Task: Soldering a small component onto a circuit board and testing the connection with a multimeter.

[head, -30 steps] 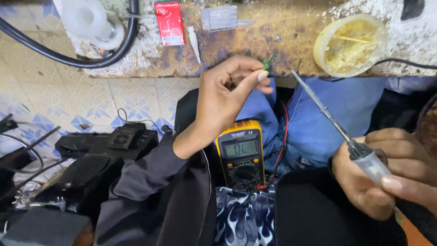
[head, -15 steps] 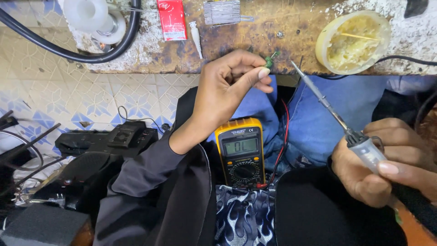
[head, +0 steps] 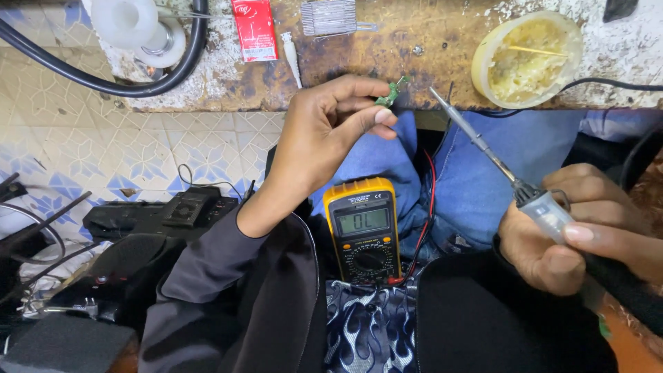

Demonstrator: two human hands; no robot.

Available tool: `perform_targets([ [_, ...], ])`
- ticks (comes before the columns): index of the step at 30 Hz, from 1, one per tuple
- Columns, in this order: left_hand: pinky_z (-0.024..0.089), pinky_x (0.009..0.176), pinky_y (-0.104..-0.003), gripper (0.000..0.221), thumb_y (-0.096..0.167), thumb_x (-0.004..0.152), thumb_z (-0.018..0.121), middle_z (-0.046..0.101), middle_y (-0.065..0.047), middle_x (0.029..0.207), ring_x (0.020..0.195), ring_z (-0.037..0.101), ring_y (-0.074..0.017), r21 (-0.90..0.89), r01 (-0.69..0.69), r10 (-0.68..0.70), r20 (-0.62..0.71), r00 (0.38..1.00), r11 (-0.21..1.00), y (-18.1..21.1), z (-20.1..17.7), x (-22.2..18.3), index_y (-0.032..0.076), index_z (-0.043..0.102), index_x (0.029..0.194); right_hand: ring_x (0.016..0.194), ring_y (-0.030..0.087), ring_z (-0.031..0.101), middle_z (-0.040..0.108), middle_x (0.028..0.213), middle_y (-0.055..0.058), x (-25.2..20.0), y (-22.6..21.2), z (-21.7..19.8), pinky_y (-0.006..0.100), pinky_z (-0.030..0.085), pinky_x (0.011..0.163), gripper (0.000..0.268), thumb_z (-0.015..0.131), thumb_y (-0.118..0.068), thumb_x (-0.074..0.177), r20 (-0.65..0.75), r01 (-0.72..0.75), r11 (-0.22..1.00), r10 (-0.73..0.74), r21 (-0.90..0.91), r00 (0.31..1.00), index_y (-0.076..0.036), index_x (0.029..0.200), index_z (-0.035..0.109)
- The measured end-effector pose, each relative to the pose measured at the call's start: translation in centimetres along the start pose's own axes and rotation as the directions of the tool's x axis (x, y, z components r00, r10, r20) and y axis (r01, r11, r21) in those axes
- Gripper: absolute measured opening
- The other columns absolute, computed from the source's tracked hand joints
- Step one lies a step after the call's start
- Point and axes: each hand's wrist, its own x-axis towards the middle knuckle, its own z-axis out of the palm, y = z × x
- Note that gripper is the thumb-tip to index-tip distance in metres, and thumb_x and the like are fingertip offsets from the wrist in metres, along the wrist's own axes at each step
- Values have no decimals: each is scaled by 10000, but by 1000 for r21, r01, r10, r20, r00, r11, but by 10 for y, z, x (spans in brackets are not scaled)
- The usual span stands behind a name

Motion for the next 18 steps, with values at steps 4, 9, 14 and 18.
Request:
perform_targets([
  [4,635,804,-261,167,136,1008,673,793,-79,934,826,838,-193,173,16,-17,1,1000,985,16,-3,-2,54,636,1148,499,238,275,227,597,34,2,-3,-1,454,222,480,503,520,-442,962,27,-26,999,27,-36,999,-88,656,336],
  [9,620,774,-244,137,103,1018,661,780,-29,861,763,800,-121,335,-7,17,-26,1000,942,27,-6,-5,121,574,1123,536,237,272,253,697,31,1,-6,4,460,213,522,485,510,-463,995,56,-93,993,97,-77,994,-99,733,328],
  [14,599,745,-303,339,83,1067,686,721,-49,906,818,725,-175,560,-97,141,-36,989,823,22,-9,-10,85,472,1330,556,233,297,299,654,42,-3,5,16,443,197,516,421,550,-408,926,-214,24,1000,-26,-9,977,-106,700,364],
  [18,488,726,-343,320,59,1093,667,641,-48,897,790,627,-208,627,-133,195,-31,980,767,17,-7,-14,76,470,1344,641,243,316,313,769,45,-7,4,3,441,228,541,437,519,-449,1006,-62,-13,1000,11,-24,998,-107,781,368],
])
